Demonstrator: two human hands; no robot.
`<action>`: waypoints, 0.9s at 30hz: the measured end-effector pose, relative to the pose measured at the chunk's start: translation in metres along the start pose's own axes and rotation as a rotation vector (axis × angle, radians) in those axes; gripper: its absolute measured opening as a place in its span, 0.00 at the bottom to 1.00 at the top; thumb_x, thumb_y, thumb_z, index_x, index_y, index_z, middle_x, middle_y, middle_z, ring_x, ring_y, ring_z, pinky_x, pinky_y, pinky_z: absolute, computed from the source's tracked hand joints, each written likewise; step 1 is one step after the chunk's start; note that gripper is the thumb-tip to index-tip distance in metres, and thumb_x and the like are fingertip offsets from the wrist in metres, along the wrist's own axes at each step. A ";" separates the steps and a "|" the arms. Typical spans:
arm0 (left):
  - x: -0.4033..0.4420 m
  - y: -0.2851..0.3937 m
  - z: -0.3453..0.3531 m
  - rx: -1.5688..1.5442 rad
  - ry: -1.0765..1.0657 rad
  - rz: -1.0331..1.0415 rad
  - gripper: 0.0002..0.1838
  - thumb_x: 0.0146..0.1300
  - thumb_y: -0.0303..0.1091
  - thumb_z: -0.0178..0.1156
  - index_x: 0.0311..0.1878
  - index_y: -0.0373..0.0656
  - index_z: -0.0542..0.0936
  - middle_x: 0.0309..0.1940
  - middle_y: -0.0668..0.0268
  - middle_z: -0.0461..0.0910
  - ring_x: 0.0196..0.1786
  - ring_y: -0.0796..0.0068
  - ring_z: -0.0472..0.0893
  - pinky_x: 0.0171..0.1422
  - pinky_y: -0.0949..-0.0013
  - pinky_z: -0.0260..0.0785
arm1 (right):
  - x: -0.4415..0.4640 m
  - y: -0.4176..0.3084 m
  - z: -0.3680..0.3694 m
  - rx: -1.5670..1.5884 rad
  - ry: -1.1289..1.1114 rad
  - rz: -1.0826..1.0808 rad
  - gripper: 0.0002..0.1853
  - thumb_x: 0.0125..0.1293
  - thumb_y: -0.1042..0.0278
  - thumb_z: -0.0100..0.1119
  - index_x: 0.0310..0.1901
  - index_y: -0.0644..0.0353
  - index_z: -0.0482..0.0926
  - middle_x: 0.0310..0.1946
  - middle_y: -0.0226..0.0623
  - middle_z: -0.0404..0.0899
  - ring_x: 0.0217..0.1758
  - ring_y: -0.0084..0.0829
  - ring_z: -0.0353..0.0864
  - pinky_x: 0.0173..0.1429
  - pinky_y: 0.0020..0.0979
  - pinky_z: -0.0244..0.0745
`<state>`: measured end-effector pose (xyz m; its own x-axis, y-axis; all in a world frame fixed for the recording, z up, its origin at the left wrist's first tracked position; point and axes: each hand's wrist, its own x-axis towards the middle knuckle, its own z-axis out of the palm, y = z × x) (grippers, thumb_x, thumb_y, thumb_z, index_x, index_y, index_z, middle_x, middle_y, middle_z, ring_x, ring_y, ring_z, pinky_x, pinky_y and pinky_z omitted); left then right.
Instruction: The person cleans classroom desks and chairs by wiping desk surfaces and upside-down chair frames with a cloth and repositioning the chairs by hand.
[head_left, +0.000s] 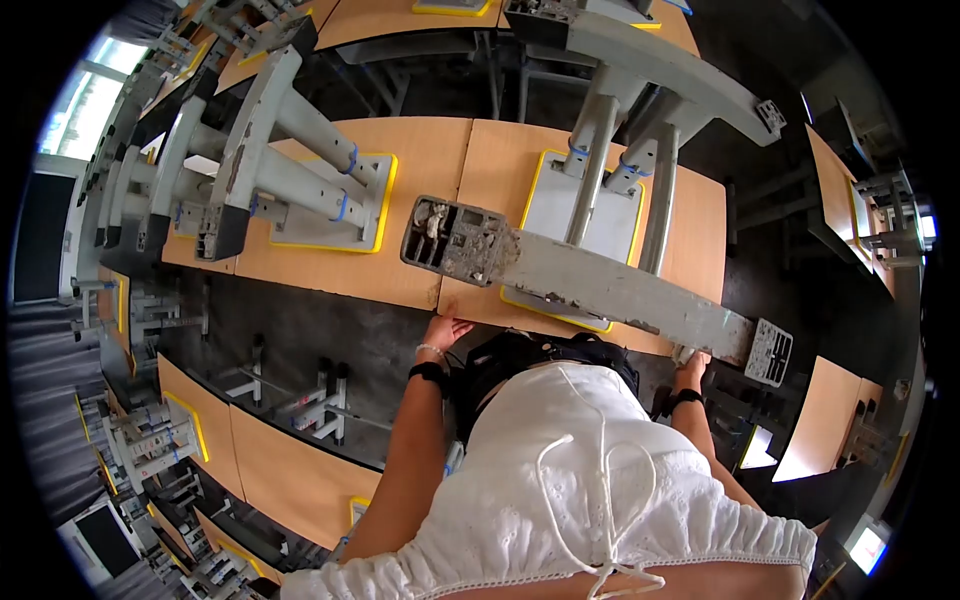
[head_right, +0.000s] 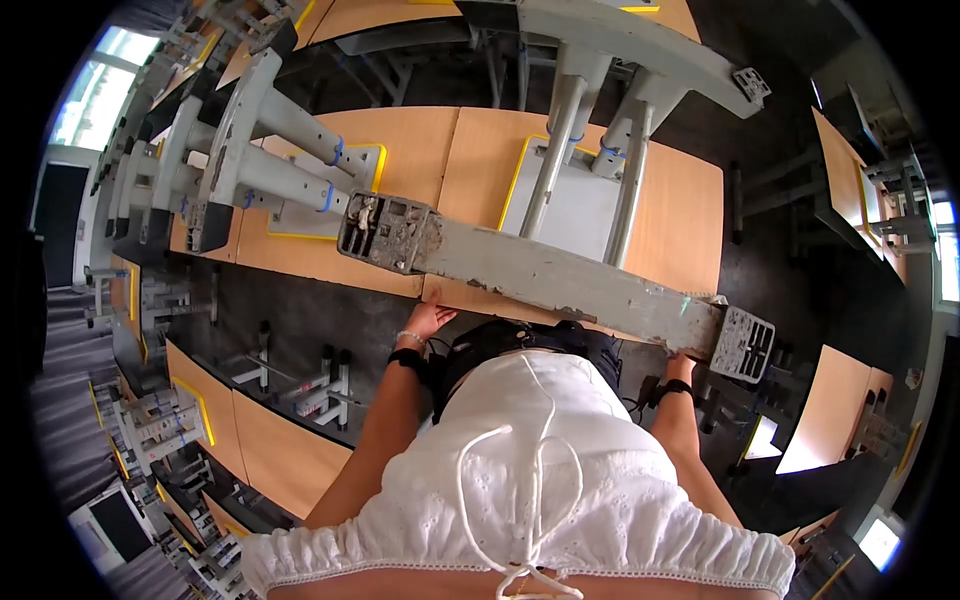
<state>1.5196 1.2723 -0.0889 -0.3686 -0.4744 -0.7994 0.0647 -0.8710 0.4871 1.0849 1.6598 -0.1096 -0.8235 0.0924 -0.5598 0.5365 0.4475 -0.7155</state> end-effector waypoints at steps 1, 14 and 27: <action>0.000 0.001 0.000 -0.009 0.007 -0.009 0.31 0.58 0.51 0.56 0.49 0.28 0.67 0.43 0.49 0.74 0.45 0.56 0.77 0.50 0.57 0.73 | 0.001 -0.001 0.002 0.046 -0.002 0.012 0.06 0.59 0.67 0.48 0.32 0.58 0.72 0.24 0.32 0.70 0.24 0.31 0.69 0.28 0.30 0.65; -0.010 0.023 0.008 0.634 0.061 -0.273 0.39 0.59 0.67 0.38 0.44 0.31 0.70 0.33 0.49 0.80 0.33 0.62 0.82 0.37 0.65 0.74 | 0.034 0.001 0.015 0.437 0.096 0.254 0.18 0.57 0.50 0.54 0.43 0.51 0.73 0.38 0.32 0.73 0.37 0.33 0.73 0.36 0.39 0.70; -0.052 0.031 0.027 1.064 -0.088 -0.021 0.23 0.65 0.50 0.41 0.42 0.39 0.75 0.36 0.63 0.81 0.36 0.74 0.80 0.40 0.71 0.68 | -0.020 -0.093 0.030 -1.131 0.164 -0.660 0.26 0.54 0.54 0.56 0.53 0.54 0.66 0.45 0.33 0.67 0.47 0.36 0.64 0.47 0.42 0.64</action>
<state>1.5155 1.2736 -0.0221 -0.4285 -0.4125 -0.8038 -0.7696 -0.2995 0.5640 1.0571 1.5890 -0.0441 -0.9248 -0.3581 -0.1289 -0.3551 0.9337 -0.0461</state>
